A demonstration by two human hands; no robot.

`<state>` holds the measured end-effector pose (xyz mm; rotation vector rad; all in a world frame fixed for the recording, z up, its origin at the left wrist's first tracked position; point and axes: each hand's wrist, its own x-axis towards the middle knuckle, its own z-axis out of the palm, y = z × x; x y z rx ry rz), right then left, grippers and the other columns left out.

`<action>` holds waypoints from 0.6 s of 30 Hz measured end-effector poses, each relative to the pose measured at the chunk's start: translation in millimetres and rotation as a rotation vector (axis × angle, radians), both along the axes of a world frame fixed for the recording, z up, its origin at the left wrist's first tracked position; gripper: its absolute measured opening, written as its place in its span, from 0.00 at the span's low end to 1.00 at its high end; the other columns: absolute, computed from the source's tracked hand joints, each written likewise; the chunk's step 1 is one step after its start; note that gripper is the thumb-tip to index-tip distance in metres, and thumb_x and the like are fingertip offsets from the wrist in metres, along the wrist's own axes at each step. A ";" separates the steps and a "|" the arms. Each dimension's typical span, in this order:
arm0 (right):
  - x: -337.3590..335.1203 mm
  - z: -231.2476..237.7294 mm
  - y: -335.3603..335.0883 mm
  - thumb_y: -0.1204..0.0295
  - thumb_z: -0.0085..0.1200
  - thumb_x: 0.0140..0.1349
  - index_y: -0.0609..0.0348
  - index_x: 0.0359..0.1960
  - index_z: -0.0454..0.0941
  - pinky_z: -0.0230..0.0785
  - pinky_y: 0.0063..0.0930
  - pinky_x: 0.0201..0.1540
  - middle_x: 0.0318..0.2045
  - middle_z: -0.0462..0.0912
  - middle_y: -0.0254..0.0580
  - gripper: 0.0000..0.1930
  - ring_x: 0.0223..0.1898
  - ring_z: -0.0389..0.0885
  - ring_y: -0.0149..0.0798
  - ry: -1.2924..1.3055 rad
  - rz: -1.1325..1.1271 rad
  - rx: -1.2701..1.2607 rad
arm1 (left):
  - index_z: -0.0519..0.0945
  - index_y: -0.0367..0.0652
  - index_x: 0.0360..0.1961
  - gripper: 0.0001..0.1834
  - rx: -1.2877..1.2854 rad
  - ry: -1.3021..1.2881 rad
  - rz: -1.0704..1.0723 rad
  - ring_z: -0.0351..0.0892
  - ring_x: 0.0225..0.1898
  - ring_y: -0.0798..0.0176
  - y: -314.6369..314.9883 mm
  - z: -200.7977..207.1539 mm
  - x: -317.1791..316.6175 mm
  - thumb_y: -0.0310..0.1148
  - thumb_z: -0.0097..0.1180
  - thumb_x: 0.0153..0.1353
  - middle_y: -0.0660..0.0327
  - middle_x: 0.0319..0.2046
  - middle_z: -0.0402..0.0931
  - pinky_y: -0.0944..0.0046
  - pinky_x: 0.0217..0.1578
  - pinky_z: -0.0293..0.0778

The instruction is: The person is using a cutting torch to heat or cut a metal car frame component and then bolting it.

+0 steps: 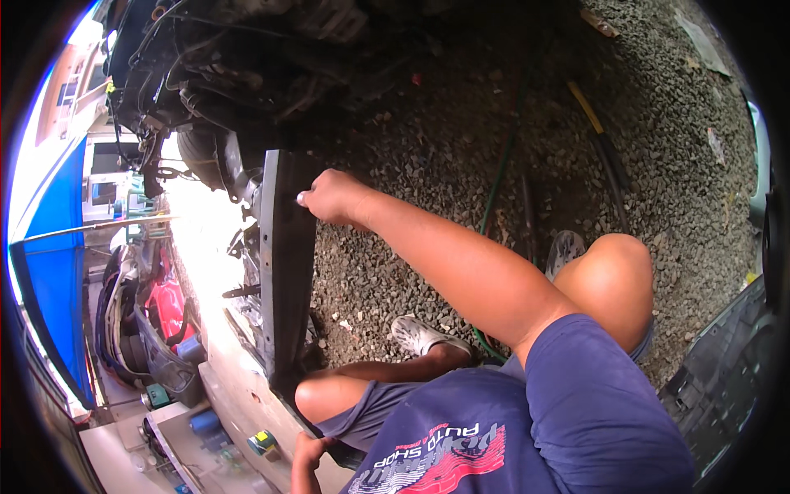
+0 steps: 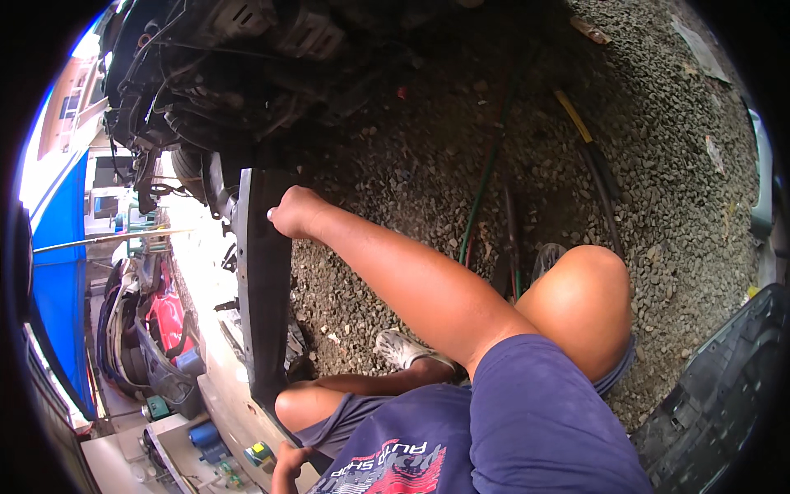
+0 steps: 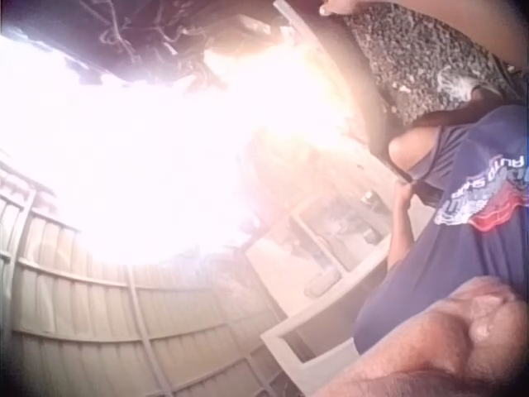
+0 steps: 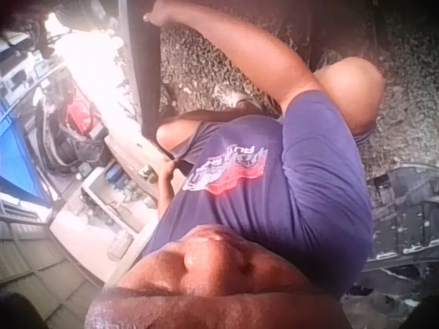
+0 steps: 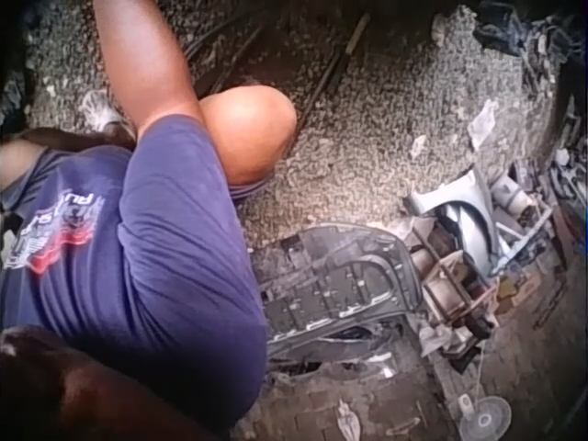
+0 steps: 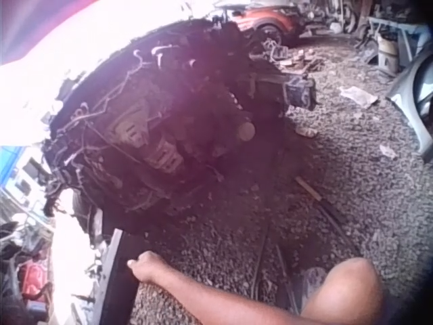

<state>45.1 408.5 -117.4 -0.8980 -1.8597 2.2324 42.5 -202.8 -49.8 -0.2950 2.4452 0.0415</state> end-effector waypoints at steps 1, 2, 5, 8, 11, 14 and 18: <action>4.0 2.4 -2.4 0.62 0.65 0.74 0.63 0.57 0.89 0.80 0.50 0.67 0.60 0.89 0.63 0.19 0.64 0.87 0.59 0.019 0.034 0.172 | 0.90 0.29 0.42 0.19 0.033 0.006 -0.028 0.82 0.28 0.61 -5.3 -0.9 0.6 0.29 0.79 0.49 0.58 0.32 0.86 0.56 0.30 0.77; 5.2 0.4 -6.4 0.62 0.65 0.74 0.63 0.57 0.89 0.80 0.50 0.67 0.60 0.89 0.63 0.19 0.64 0.87 0.59 0.023 0.040 0.174 | 0.90 0.29 0.42 0.19 0.036 0.010 -0.021 0.82 0.28 0.61 -10.1 -1.9 -0.7 0.29 0.79 0.49 0.58 0.32 0.86 0.56 0.30 0.77; 7.7 -15.0 -24.1 0.71 0.61 0.68 0.55 0.39 0.85 0.84 0.53 0.56 0.40 0.89 0.53 0.04 0.49 0.91 0.56 0.206 -0.302 1.045 | 0.91 0.29 0.44 0.19 0.057 -0.009 -0.035 0.84 0.30 0.61 -18.8 -6.6 -6.5 0.27 0.78 0.50 0.57 0.33 0.88 0.56 0.32 0.79; 11.2 -11.2 -28.1 0.71 0.59 0.68 0.56 0.41 0.88 0.85 0.52 0.55 0.43 0.91 0.54 0.06 0.49 0.92 0.57 0.193 -0.211 0.872 | 0.90 0.26 0.48 0.23 0.094 -0.014 0.019 0.90 0.40 0.55 -23.4 -9.0 -8.2 0.23 0.81 0.49 0.52 0.43 0.92 0.53 0.44 0.85; 6.3 6.9 0.4 0.66 0.63 0.69 0.62 0.48 0.90 0.84 0.49 0.61 0.52 0.92 0.60 0.14 0.57 0.91 0.60 0.007 0.012 0.427 | 0.90 0.26 0.48 0.23 0.114 -0.025 0.025 0.90 0.40 0.55 -19.9 -8.7 -6.6 0.22 0.80 0.49 0.52 0.44 0.92 0.53 0.44 0.86; 2.9 9.8 -3.1 0.62 0.66 0.70 0.66 0.55 0.89 0.83 0.48 0.65 0.55 0.91 0.64 0.20 0.61 0.89 0.62 -0.011 0.025 0.037 | 0.90 0.26 0.48 0.23 0.078 -0.004 0.024 0.90 0.40 0.56 -32.4 -14.8 -8.1 0.22 0.80 0.48 0.52 0.43 0.92 0.53 0.43 0.86; 3.4 6.5 -23.5 0.68 0.63 0.70 0.60 0.46 0.90 0.84 0.53 0.62 0.48 0.93 0.59 0.11 0.58 0.90 0.61 0.011 -0.043 0.602 | 0.91 0.26 0.44 0.21 0.137 0.006 0.013 0.89 0.37 0.57 -40.6 -13.1 -7.7 0.22 0.81 0.47 0.53 0.40 0.92 0.53 0.41 0.85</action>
